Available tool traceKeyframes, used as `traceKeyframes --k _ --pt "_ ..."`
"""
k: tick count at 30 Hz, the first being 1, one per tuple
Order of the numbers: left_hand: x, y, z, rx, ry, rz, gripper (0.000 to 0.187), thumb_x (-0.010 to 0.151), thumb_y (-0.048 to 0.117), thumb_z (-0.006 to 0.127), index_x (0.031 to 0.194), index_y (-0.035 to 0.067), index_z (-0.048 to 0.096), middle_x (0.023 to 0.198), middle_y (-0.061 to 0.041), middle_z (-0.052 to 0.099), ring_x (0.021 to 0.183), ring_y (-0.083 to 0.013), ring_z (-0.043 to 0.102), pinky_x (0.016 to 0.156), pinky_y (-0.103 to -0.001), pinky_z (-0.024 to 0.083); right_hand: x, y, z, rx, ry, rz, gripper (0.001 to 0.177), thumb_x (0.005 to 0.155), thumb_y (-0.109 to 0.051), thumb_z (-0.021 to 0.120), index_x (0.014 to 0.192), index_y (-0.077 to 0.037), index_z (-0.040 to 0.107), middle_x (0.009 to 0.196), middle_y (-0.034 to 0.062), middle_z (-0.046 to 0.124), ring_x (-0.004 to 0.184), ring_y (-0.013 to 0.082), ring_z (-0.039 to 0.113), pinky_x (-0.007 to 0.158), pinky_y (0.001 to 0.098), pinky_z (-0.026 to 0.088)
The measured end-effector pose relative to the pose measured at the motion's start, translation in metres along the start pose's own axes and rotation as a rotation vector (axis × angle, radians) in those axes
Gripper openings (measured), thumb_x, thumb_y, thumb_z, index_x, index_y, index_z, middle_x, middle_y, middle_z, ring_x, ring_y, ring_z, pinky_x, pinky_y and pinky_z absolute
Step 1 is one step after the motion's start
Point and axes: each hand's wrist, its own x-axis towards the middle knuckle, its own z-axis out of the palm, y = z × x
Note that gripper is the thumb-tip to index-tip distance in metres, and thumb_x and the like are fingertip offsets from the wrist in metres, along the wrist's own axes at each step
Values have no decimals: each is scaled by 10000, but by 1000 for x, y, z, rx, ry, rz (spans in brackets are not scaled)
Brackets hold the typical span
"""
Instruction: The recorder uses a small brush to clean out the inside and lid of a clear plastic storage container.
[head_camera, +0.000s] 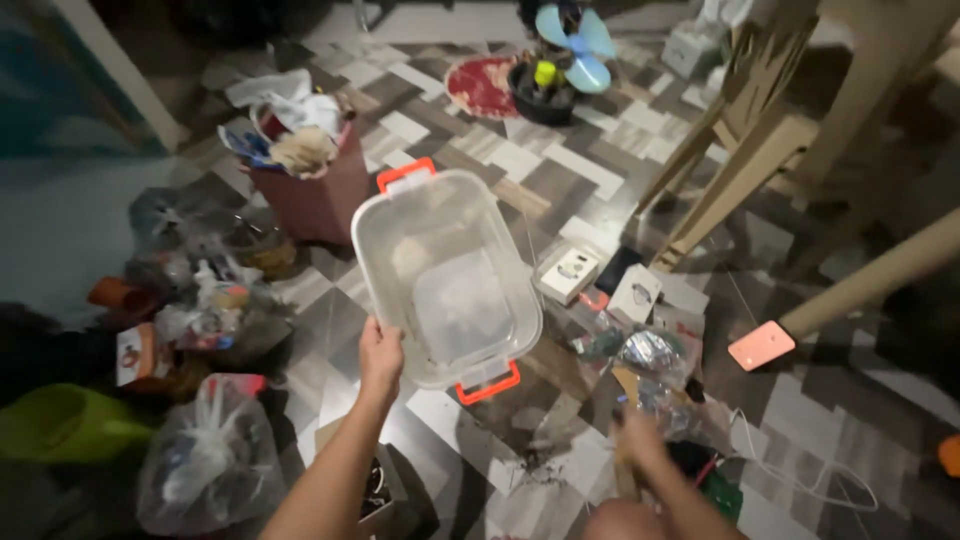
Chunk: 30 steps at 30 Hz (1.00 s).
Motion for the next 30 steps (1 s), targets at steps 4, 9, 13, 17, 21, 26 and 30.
traceKeyframes --k 4,9,13,17,21,26,30 --pt "-5 -2 -12 -13 19 68 146 863 64 567 1005 54 601 846 -4 589 749 -102 520 656 -274 444 38 -129 -233 432 418 -74 352 867 -295 716 1041 3 648 915 202 704 840 401 699 729 487 551" --pt "-16 10 -24 144 -62 57 90 896 154 625 952 84 627 729 35 574 657 -75 501 588 -281 428 43 -281 -321 1223 382 -254 232 1038 -246 648 1167 -82 547 838 113 583 651 199 548 576 404 454" --pt "-25 7 -29 143 -113 85 224 962 299 676 924 81 640 724 37 540 658 -78 450 587 -283 398 17 -386 -275 655 451 -486 215 937 -212 676 1110 -97 622 892 141 730 808 329 720 703 451 557" --pt "-37 13 -38 177 -160 140 317 997 344 666 898 46 629 725 30 528 675 -82 440 595 -288 397 30 -415 -238 426 450 -458 186 973 -267 682 1084 -118 672 939 161 737 857 396 697 716 494 542" --pt "-56 48 -47 212 -220 39 249 969 312 662 966 63 670 750 20 578 694 -81 474 631 -278 431 50 -431 -221 542 370 -462 214 905 -269 715 1062 -124 703 926 151 742 832 360 715 722 455 556" --pt "-53 48 -55 108 -391 12 203 924 246 669 1039 79 673 856 29 665 772 -65 561 718 -252 482 82 -411 -144 644 170 -648 233 877 -230 717 1066 -94 735 937 168 744 832 335 717 738 401 562" --pt "-31 23 -62 135 -359 157 188 946 246 669 973 60 650 826 30 630 758 -63 527 695 -256 474 62 -410 -138 371 -328 -816 186 900 -233 729 1001 -82 770 911 144 770 819 279 711 782 365 558"
